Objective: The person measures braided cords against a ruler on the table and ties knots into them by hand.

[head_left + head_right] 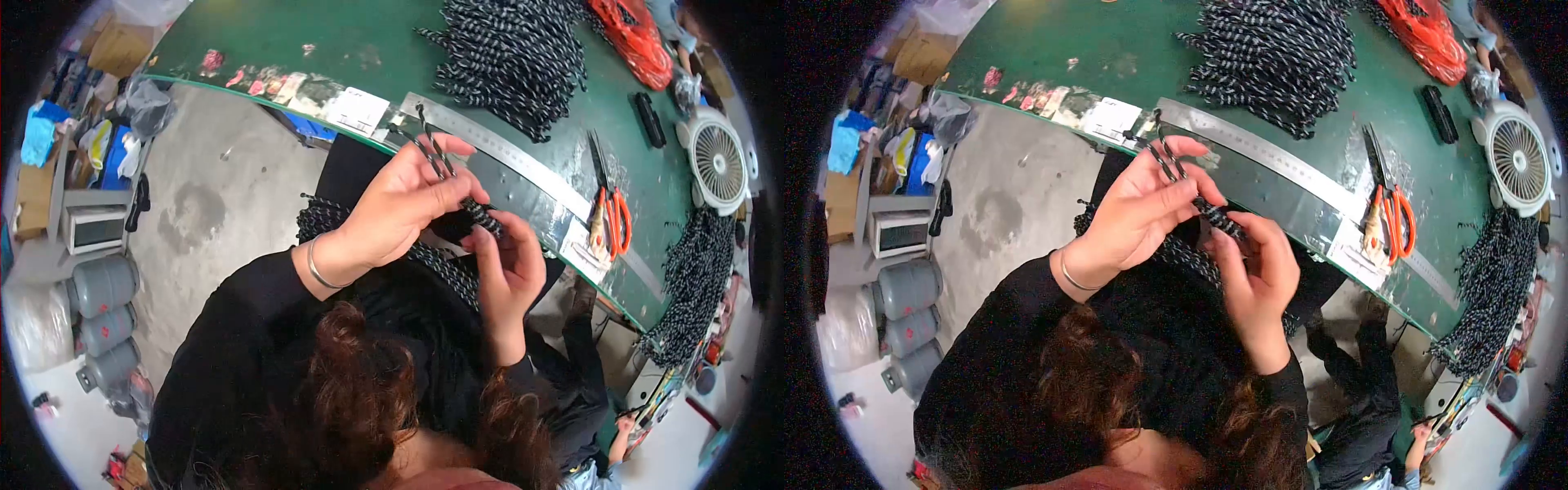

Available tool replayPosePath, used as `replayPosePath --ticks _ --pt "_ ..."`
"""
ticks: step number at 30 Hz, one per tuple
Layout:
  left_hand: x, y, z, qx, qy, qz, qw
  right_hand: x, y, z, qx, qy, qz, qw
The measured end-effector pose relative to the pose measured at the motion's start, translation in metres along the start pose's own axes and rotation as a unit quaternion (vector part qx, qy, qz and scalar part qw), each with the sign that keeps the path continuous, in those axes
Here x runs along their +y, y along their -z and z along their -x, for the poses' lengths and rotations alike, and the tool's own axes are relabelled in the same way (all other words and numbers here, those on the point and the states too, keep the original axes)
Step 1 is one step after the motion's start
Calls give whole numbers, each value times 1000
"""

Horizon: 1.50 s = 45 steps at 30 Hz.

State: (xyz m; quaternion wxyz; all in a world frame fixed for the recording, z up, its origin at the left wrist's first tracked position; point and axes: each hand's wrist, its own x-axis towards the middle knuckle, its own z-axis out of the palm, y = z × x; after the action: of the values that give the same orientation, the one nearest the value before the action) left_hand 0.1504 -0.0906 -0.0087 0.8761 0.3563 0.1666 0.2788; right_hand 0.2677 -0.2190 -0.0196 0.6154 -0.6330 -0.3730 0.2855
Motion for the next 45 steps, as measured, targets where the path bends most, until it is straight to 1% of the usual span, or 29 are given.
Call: replayPosePath --ticks 1,3,8,9,10,11,13,14,16,18,19,23,24,28,29,34,36,38,39,43,44,45 --pt "1 1 -1 2 -10 29 1000 0 5 -2 -4 2 -1 1000" --pt "5 4 -4 4 -29 87 996 -1 14 -6 -19 78 129 988" --pt "9 13 -2 23 -67 36 997 -7 22 -13 -20 70 96 993" --pt "13 16 0 8 -79 -37 996 -10 25 -13 -14 68 100 993" --pt "21 19 2 -12 -91 -108 990 -14 30 -15 -42 83 97 991" --pt "31 23 5 -22 -84 -100 991 -19 36 -18 -69 96 96 988" --pt "48 27 7 -187 -149 -2 971 -28 47 -22 -125 117 92 981" --pt "49 24 1 -191 -143 3 971 -32 49 -25 -119 113 97 982" --pt "50 17 -8 -197 24 -94 976 -41 49 -35 -179 180 133 958" --pt "53 9 -14 -190 181 -193 945 -49 45 -47 -244 253 164 922" --pt "56 3 -14 -188 178 -193 946 -52 45 -51 -247 255 163 920" --pt "58 -25 -16 -233 344 -110 903 -62 59 -61 -267 330 248 871" --pt "55 -26 -18 -234 345 -108 903 -67 60 -61 -267 328 249 871" --pt "46 -23 -24 -252 331 -91 905 -90 57 -58 -270 341 417 798" --pt "44 -23 -24 -252 332 -91 905 -89 56 -58 -270 340 416 799" --pt "36 -27 -22 -223 331 -38 916 -82 54 -58 -242 319 411 819" --pt "33 -29 -20 -219 316 -29 923 -73 52 -49 -177 252 366 878" --pt "31 -30 -19 -214 301 -21 929 -68 50 -44 -109 180 316 925" --pt "31 -29 -19 -214 300 -21 930 -67 51 -46 -111 181 316 924" --pt "34 -26 -18 -204 332 -32 921 -63 55 -56 -199 239 249 917" --pt "33 -26 -17 -204 333 -33 920 -62 55 -55 -198 238 248 918" --pt "32 -26 -17 -204 331 -30 921 -62 55 -54 -194 257 263 910"
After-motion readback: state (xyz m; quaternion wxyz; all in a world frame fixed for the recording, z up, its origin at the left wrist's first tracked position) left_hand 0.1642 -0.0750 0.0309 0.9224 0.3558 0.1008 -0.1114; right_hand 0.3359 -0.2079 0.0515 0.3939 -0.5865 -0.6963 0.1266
